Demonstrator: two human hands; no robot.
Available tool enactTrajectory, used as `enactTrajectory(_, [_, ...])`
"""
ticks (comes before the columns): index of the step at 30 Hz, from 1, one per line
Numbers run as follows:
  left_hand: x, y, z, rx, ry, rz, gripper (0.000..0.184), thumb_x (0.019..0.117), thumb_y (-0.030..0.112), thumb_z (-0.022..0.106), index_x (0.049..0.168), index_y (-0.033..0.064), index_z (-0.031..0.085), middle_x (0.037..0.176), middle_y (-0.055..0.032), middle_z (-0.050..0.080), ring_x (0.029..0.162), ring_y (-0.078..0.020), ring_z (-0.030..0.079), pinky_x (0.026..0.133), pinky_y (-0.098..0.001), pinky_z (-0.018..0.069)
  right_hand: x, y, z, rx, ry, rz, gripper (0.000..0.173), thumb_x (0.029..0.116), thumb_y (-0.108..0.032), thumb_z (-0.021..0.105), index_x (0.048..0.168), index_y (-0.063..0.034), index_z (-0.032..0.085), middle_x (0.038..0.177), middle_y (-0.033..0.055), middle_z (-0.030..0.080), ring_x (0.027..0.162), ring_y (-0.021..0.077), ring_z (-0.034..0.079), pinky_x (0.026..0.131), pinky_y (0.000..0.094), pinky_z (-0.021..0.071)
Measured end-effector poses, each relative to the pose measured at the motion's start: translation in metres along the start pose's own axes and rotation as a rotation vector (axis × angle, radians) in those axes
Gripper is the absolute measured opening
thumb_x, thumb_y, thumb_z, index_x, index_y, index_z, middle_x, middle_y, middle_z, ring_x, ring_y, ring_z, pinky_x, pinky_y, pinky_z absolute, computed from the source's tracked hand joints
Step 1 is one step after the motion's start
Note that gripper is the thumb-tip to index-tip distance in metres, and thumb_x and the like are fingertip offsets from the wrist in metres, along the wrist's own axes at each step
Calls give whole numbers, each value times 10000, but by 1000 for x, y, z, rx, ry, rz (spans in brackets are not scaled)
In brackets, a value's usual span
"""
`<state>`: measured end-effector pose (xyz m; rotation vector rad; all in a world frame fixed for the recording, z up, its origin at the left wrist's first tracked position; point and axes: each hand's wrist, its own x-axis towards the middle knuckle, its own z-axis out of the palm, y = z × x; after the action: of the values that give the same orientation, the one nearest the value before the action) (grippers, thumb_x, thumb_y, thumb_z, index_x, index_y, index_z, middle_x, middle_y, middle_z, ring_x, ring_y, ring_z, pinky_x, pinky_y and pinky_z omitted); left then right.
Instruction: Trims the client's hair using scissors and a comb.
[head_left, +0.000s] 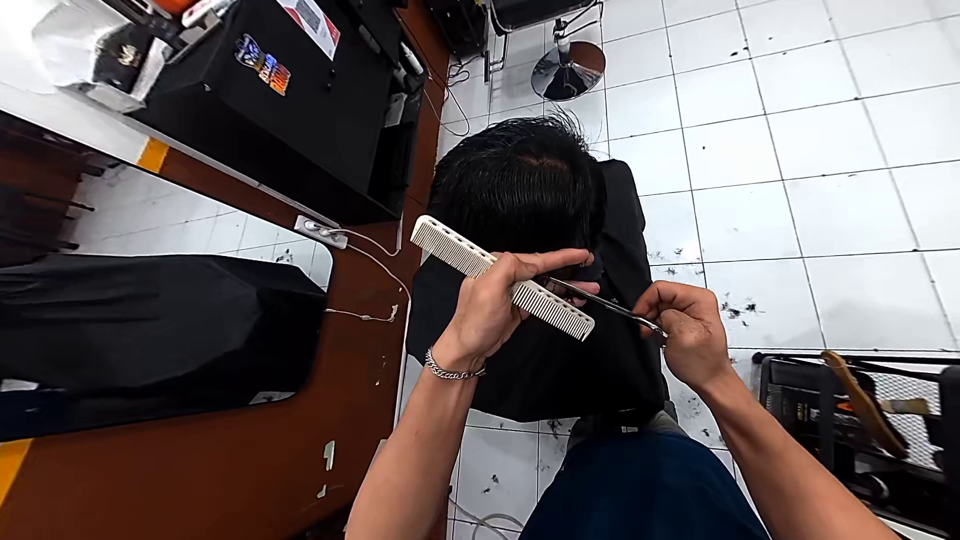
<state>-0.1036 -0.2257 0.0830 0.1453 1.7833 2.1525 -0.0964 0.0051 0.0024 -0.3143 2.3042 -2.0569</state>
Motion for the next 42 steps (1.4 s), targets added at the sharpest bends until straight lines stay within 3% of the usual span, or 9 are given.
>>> enactTrajectory(3, [-1,1,0,9,11,0,606,1015,134,148,1311,-80,632,1270,-217,696,1008,-247,749,880,-366,618,-1,1,0,62,-10,-28,270,817,-16,389,745,-114,631,560,-98,538,468,-37,442,448,162,355])
enactTrajectory(10, [1,-1,0,9,-9,9,606,1007,132,153,1316,-76,631,1309,-227,673,1042,-270,742,898,-389,618,0,-3,3,-19,15,-28,260,813,-16,410,730,-110,637,564,-76,553,479,-8,487,454,196,397])
enactTrajectory(14, [1,0,-1,14,-9,9,611,1013,131,143,1309,-80,634,1293,-223,684,1017,-257,749,878,-372,622,-1,1,0,47,-9,-43,276,806,-10,392,757,-109,645,585,-88,567,495,-28,487,468,166,392])
enactTrajectory(19, [1,-1,-3,12,-33,8,619,1003,141,143,1341,-69,618,1314,-214,672,1041,-247,740,875,-367,623,4,-3,3,-37,-4,-88,241,809,-29,420,749,-99,643,582,-67,556,491,2,492,459,204,402])
enactTrajectory(30, [3,-1,-2,-16,-30,36,607,995,122,149,1304,-88,628,1295,-217,678,1089,-264,724,964,-394,590,0,5,-10,160,-24,-8,308,798,4,355,755,-96,643,556,-88,546,433,-45,392,411,141,299])
enactTrajectory(36, [2,-1,-2,-18,-27,31,597,1002,130,163,1302,-83,633,1298,-216,680,1098,-268,723,974,-391,585,2,4,-9,217,-29,-20,327,803,12,342,756,-95,647,561,-93,552,437,-51,400,416,129,305])
enactTrajectory(42, [1,0,-1,-17,-25,27,600,997,131,161,1300,-85,633,1306,-219,673,1077,-259,727,961,-386,590,3,-2,-4,101,12,8,304,814,19,368,734,-92,639,537,-74,539,432,-22,419,417,162,336])
